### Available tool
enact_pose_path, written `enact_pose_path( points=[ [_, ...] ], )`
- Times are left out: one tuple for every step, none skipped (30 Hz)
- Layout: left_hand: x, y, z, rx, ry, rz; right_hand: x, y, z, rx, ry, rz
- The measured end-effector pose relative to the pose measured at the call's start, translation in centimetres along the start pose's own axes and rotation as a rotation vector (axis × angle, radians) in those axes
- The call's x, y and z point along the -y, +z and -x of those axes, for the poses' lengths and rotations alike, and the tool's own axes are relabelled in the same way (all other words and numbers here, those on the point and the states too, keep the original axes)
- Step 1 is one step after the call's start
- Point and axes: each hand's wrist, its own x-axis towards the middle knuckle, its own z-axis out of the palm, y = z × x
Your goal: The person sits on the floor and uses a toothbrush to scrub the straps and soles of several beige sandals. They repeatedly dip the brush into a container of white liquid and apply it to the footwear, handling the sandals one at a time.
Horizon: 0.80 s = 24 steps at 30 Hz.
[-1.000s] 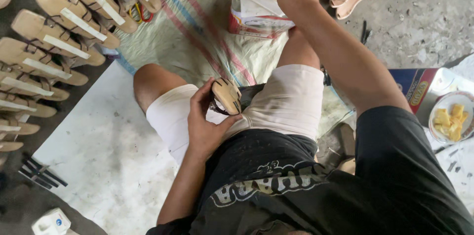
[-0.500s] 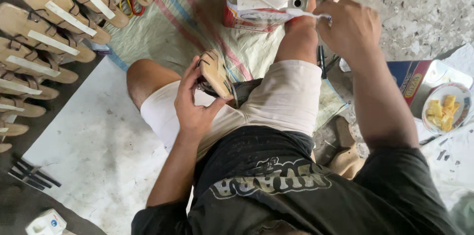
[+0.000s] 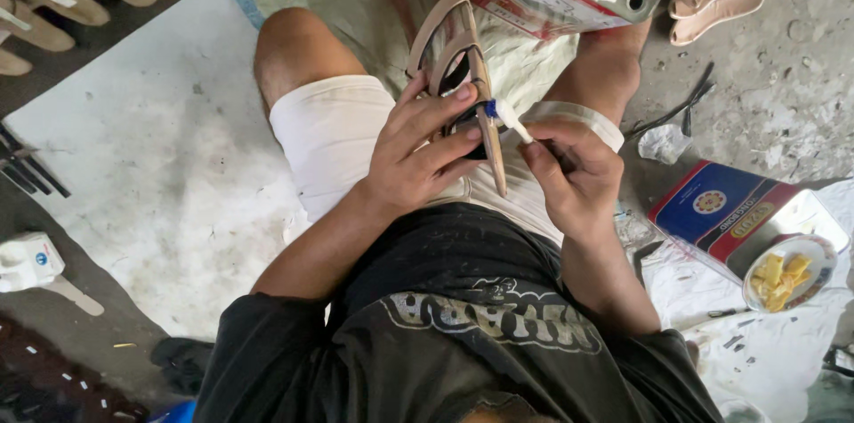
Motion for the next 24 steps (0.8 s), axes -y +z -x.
enact_pose_path(
  points=[
    [-0.1, -0.1, 0.1, 0.004, 0.002, -0.024, 0.1, 0.1, -0.2, -0.019, -0.034, 0.063],
    [-0.2, -0.2, 0.2, 0.008, 0.004, -0.045, 0.3, 0.2, -0.4, -0.037, -0.075, 0.164],
    [-0.3, -0.2, 0.3, 0.014, 0.006, -0.064, 0.5, 0.2, -0.5, -0.058, -0.116, 0.266],
    [-0.3, -0.3, 0.3, 0.017, 0.001, -0.058, 0.7, 0.2, -0.7, -0.080, -0.158, 0.369],
    [-0.4, -0.3, 0.4, 0.021, -0.006, -0.052, 0.9, 0.2, -0.7, -0.081, -0.169, 0.386],
    [-0.4, -0.3, 0.5, 0.026, -0.013, -0.044, 1.1, 0.2, -0.8, -0.083, -0.178, 0.402],
    [-0.5, -0.3, 0.6, 0.016, -0.038, -0.008, 1.3, 0.2, -0.8, -0.087, -0.187, 0.418],
    [-0.5, -0.2, 0.7, 0.007, -0.062, 0.030, 1.5, 0.1, -0.8, -0.046, -0.227, 0.398],
    [-0.5, -0.3, 0.7, -0.002, -0.083, 0.067, 1.6, 0.0, -0.8, -0.006, -0.269, 0.378],
    [-0.5, -0.3, 0.8, -0.004, -0.104, 0.092, 1.7, -0.1, -0.7, 0.034, -0.312, 0.357],
    [-0.4, -0.4, 0.8, -0.006, -0.126, 0.117, 1.7, -0.1, -0.7, 0.048, -0.313, 0.310],
    [-0.5, -0.4, 0.8, -0.006, -0.149, 0.143, 1.7, -0.2, -0.7, 0.061, -0.312, 0.262],
    [-0.4, -0.4, 0.8, 0.007, -0.126, 0.173, 1.7, -0.2, -0.6, 0.073, -0.309, 0.215],
    [-0.4, -0.5, 0.7, 0.023, -0.103, 0.205, 1.5, -0.1, -0.5, 0.040, -0.266, 0.211],
    [-0.4, -0.5, 0.7, 0.039, -0.079, 0.239, 1.3, 0.0, -0.5, 0.004, -0.222, 0.208],
    [-0.5, -0.5, 0.6, 0.045, -0.079, 0.249, 1.2, 0.1, -0.4, -0.032, -0.180, 0.206],
    [-0.6, -0.5, 0.5, 0.049, -0.078, 0.259, 1.1, 0.0, -0.3, -0.014, -0.202, 0.204],
    [-0.8, -0.4, 0.4, 0.050, -0.078, 0.266, 1.1, 0.0, -0.2, 0.007, -0.224, 0.201],
    [-0.9, -0.5, 0.3, 0.052, -0.091, 0.259, 1.1, -0.1, -0.2, 0.032, -0.245, 0.198],
    [-1.1, -0.5, 0.3, 0.053, -0.105, 0.252, 1.2, -0.1, -0.1, 0.048, -0.264, 0.190],
    [-1.2, -0.7, 0.3, 0.055, -0.120, 0.244, 1.3, -0.3, -0.1, 0.065, -0.283, 0.181],
    [-1.3, -0.8, 0.2, 0.055, -0.136, 0.252, 1.4, -0.3, -0.2, 0.083, -0.306, 0.172],
    [-1.4, -1.0, 0.2, 0.055, -0.153, 0.259, 1.5, -0.3, -0.3, 0.091, -0.325, 0.181],
    [-1.5, -1.2, 0.2, 0.056, -0.168, 0.267, 1.6, -0.4, -0.3, 0.099, -0.344, 0.189]
  ],
)
